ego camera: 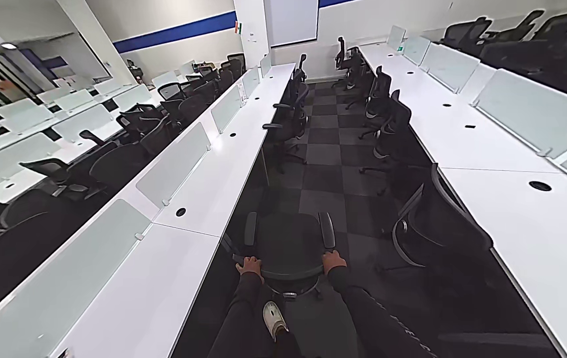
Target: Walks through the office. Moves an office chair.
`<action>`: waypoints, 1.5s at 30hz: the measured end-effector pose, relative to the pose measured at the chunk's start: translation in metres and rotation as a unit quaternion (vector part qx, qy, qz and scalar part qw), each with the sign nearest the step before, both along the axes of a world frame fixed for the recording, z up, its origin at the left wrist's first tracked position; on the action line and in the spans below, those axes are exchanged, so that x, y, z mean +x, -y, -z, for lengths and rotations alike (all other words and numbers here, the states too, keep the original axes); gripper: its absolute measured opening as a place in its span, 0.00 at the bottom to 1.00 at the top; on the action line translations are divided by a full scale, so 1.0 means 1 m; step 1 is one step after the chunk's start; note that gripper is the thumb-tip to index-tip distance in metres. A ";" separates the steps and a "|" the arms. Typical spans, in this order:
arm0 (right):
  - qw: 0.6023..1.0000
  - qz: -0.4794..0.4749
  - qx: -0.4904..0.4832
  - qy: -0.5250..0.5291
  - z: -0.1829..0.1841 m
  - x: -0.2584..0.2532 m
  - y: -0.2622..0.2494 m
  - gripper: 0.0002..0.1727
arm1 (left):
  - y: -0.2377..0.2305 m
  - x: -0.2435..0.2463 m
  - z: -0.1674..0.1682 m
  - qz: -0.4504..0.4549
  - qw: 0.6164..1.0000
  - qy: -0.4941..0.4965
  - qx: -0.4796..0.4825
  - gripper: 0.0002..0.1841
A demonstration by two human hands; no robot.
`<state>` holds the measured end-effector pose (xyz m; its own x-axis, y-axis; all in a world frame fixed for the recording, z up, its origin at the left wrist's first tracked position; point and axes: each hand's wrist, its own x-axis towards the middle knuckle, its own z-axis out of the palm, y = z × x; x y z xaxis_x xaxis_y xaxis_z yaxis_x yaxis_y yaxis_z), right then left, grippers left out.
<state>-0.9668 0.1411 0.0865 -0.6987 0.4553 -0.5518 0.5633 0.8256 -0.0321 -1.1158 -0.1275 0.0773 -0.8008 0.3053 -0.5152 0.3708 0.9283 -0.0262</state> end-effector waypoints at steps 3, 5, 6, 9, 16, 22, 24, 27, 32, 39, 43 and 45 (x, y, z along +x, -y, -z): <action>1.000 0.018 0.011 0.006 -0.001 -0.039 -0.012 0.30 | -0.019 -0.048 0.002 0.016 1.000 -0.009 0.010 0.41; 0.999 0.028 0.020 0.011 0.001 -0.063 -0.020 0.31 | -0.031 -0.079 0.003 0.033 0.999 -0.011 0.000 0.41; 0.999 0.032 0.024 0.016 0.002 -0.075 -0.023 0.32 | -0.036 -0.092 0.004 0.046 0.999 -0.012 -0.006 0.40; 0.998 0.046 0.029 0.027 0.004 -0.105 -0.034 0.32 | -0.048 -0.129 -0.002 0.094 0.995 0.006 -0.020 0.29; 0.997 0.062 0.036 0.032 0.002 -0.152 -0.063 0.28 | -0.078 -0.175 -0.021 0.147 0.986 0.060 -0.040 0.19; 0.996 0.009 0.060 0.059 0.003 -0.178 -0.115 0.29 | -0.103 -0.175 -0.029 0.143 0.985 0.093 -0.029 0.18; 0.996 -0.009 0.065 0.059 0.001 -0.185 -0.137 0.30 | -0.114 -0.172 -0.028 0.135 0.985 0.104 -0.019 0.20; 0.994 -0.051 0.075 0.058 0.001 -0.202 -0.171 0.31 | -0.130 -0.170 -0.026 0.126 0.985 0.115 -0.007 0.22; 0.991 -0.099 0.065 0.055 -0.002 -0.235 -0.218 0.30 | -0.167 -0.168 -0.038 0.099 0.986 0.130 -0.026 0.19; 0.977 -0.201 0.048 0.057 -0.002 -0.289 -0.279 0.29 | -0.214 -0.165 -0.034 0.053 0.989 0.132 -0.050 0.24; 0.968 -0.244 0.038 0.042 0.002 -0.329 -0.311 0.30 | -0.236 -0.169 -0.027 0.011 0.992 0.123 -0.030 0.32; 0.964 -0.260 0.035 0.038 0.002 -0.353 -0.322 0.29 | -0.243 -0.176 -0.026 -0.005 0.992 0.121 -0.017 0.33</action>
